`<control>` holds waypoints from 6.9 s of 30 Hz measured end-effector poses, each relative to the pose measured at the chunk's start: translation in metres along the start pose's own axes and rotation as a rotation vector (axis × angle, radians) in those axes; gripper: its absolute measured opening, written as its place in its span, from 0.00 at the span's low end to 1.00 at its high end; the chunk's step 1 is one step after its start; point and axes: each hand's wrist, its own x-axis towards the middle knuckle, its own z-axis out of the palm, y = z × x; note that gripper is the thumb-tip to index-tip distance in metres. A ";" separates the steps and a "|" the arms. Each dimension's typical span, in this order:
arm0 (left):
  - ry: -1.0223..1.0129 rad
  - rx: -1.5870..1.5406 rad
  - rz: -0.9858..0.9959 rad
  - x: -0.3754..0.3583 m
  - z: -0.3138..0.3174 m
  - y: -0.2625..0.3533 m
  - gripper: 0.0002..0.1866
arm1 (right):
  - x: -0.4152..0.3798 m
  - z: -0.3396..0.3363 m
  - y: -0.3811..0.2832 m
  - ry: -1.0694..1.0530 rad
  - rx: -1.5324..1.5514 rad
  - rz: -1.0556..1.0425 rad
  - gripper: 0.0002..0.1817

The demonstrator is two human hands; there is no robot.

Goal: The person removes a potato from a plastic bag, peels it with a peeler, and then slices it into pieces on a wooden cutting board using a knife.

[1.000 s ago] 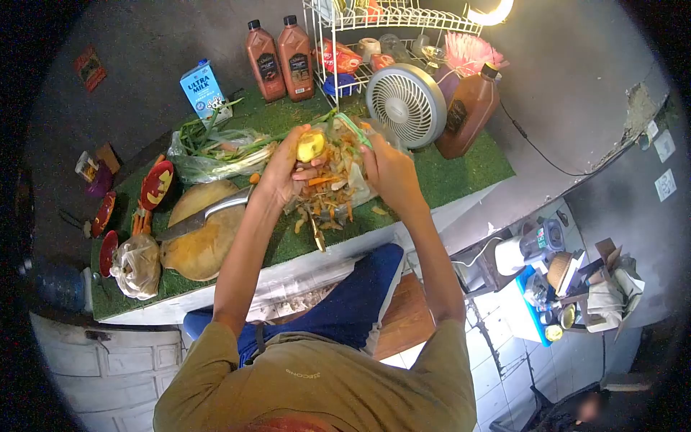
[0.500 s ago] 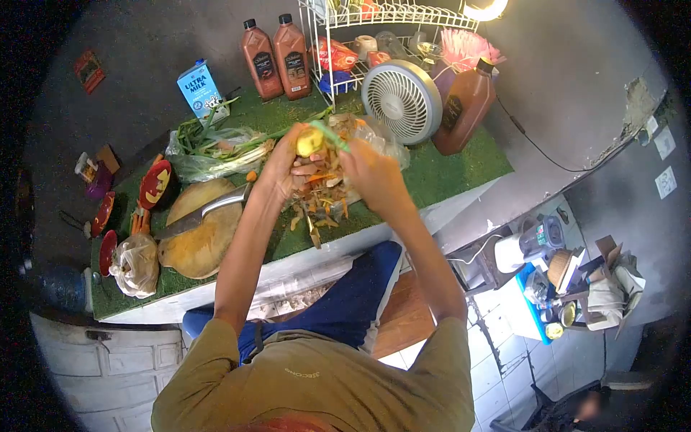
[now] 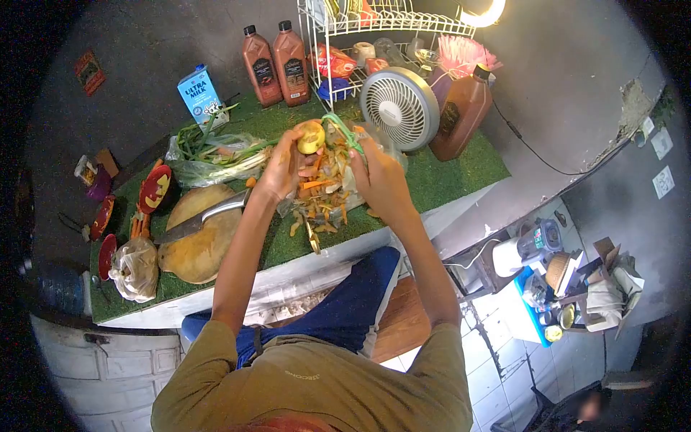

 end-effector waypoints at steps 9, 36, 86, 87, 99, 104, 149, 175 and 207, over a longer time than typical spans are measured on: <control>-0.129 0.568 -0.033 -0.010 -0.003 0.017 0.27 | 0.008 -0.001 -0.017 -0.175 -0.029 -0.028 0.11; -0.172 0.747 0.138 0.000 -0.005 0.016 0.22 | 0.014 -0.011 0.001 -0.184 -0.307 -0.194 0.10; -0.114 0.442 -0.091 -0.014 0.006 0.024 0.25 | 0.021 -0.016 -0.005 -0.169 -0.260 -0.370 0.09; -0.140 0.439 -0.098 -0.014 0.006 0.025 0.25 | 0.019 -0.014 -0.005 -0.169 -0.253 -0.377 0.09; -0.170 0.469 -0.055 -0.016 0.005 0.023 0.22 | 0.019 -0.011 0.000 -0.178 -0.208 -0.384 0.11; -0.089 0.444 -0.139 -0.020 0.001 0.024 0.21 | 0.032 -0.018 0.015 -0.105 -0.296 -0.313 0.09; 0.147 1.180 0.330 -0.016 0.012 0.007 0.21 | 0.016 -0.003 -0.007 -0.122 -0.328 0.076 0.11; -0.149 0.513 -0.006 -0.021 0.014 0.019 0.20 | 0.021 -0.016 -0.015 -0.209 -0.295 -0.108 0.14; -0.069 0.299 0.071 -0.025 -0.012 0.004 0.28 | -0.001 -0.005 -0.021 -0.050 -0.165 0.055 0.11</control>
